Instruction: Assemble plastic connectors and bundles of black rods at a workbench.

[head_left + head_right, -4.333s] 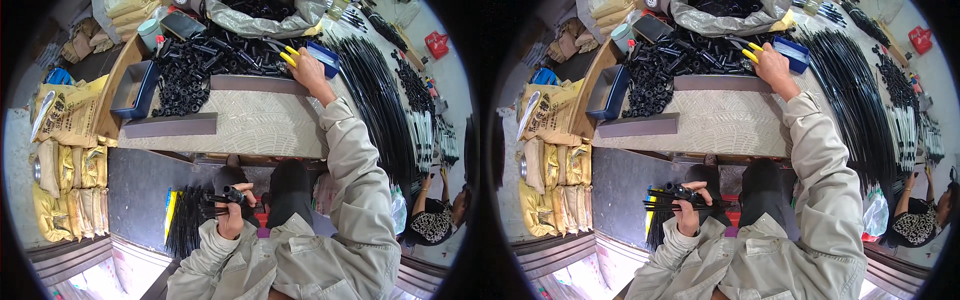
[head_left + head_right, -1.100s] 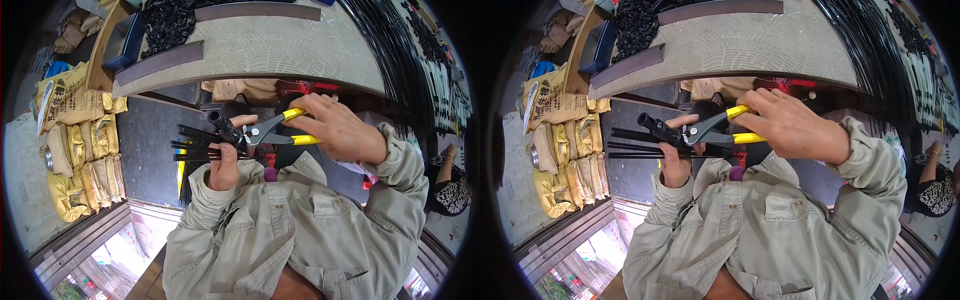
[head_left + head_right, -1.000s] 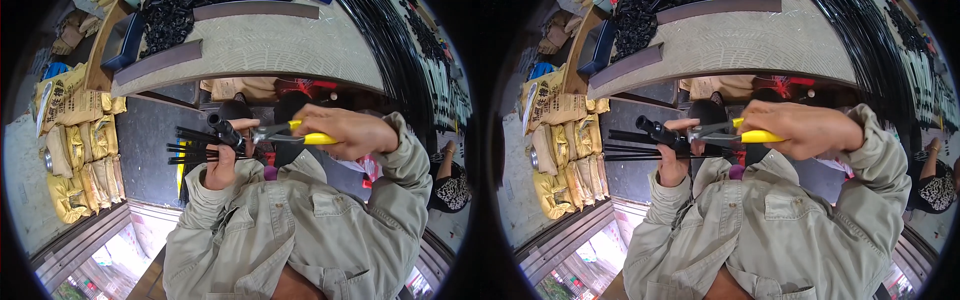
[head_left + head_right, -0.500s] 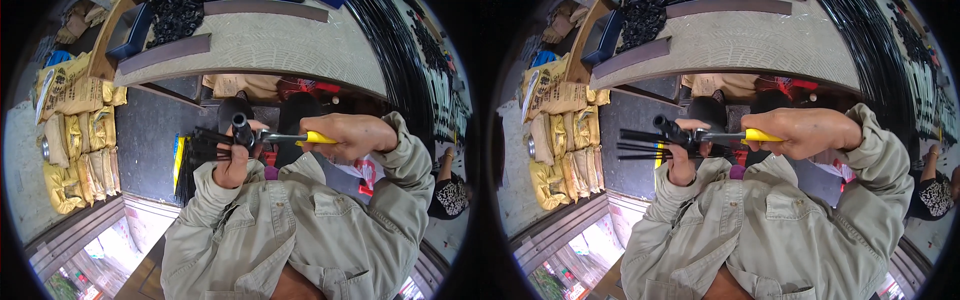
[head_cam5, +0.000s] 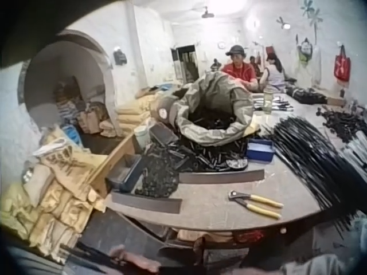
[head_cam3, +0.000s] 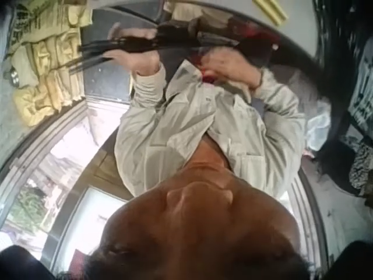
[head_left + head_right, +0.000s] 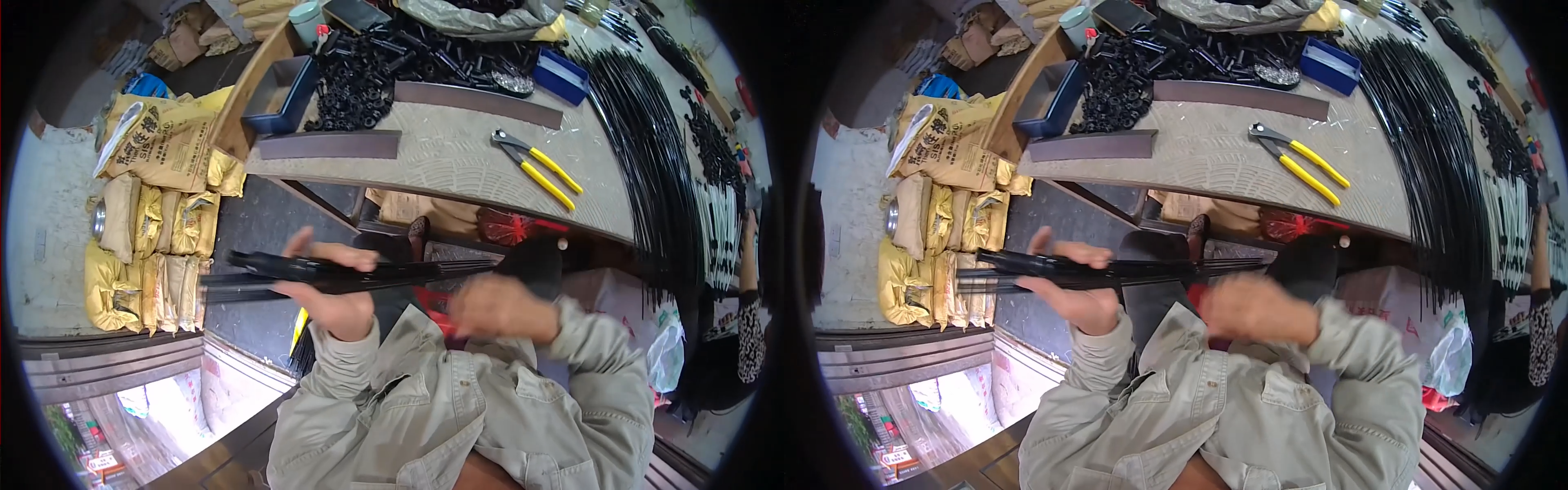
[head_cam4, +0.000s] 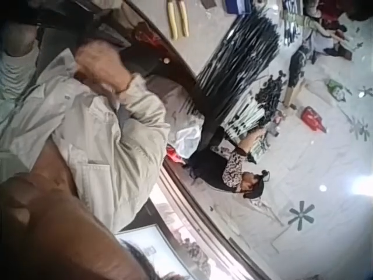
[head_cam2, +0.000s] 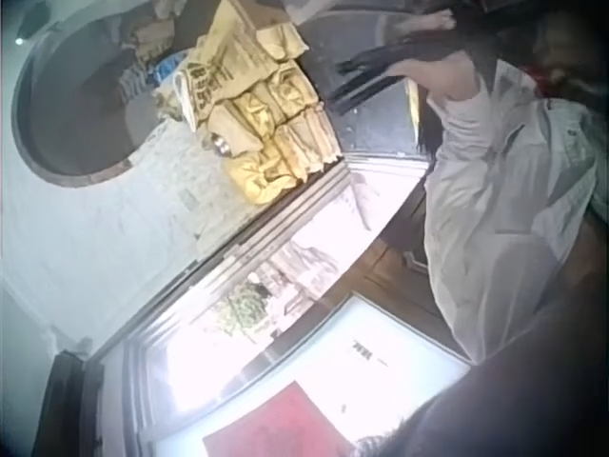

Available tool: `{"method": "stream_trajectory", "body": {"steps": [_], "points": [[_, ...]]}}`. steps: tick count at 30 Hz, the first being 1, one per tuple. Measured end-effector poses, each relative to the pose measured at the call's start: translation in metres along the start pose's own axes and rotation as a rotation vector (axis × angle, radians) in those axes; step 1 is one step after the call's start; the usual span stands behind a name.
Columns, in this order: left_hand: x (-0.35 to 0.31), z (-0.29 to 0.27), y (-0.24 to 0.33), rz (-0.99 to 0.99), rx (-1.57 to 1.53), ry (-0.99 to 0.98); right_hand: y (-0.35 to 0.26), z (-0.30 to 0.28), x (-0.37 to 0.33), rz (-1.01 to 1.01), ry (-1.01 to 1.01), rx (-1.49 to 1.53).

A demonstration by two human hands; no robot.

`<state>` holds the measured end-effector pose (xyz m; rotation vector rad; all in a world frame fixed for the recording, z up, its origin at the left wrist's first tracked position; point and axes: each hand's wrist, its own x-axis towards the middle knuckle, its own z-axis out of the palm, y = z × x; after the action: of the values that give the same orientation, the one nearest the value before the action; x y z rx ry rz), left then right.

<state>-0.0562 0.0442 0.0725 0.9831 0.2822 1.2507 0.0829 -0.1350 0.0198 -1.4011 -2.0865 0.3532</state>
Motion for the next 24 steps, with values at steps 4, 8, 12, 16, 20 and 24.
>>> {"method": "stream_trajectory", "body": {"steps": [4,8,12,16,20,24], "points": [[0.019,-0.023,-0.012,-0.241,-0.383,0.218,-0.001,0.053,-0.01,0.552,0.382,0.927],[-0.015,-0.053,-0.083,-0.863,-0.389,0.076,-0.001,-0.003,0.023,0.136,1.152,0.85],[-0.068,-0.022,-0.076,-1.008,0.222,-0.476,0.014,-0.006,0.025,0.263,1.124,0.712],[-0.037,0.013,-0.025,-0.233,0.427,-0.61,0.03,0.057,0.034,0.537,0.731,0.832],[-0.025,0.025,-0.017,-0.179,0.369,-0.556,0.034,0.101,0.032,0.457,0.689,0.932],[-0.032,0.035,-0.011,-0.253,0.259,-0.461,0.012,0.063,0.036,0.444,0.749,1.013]]}}
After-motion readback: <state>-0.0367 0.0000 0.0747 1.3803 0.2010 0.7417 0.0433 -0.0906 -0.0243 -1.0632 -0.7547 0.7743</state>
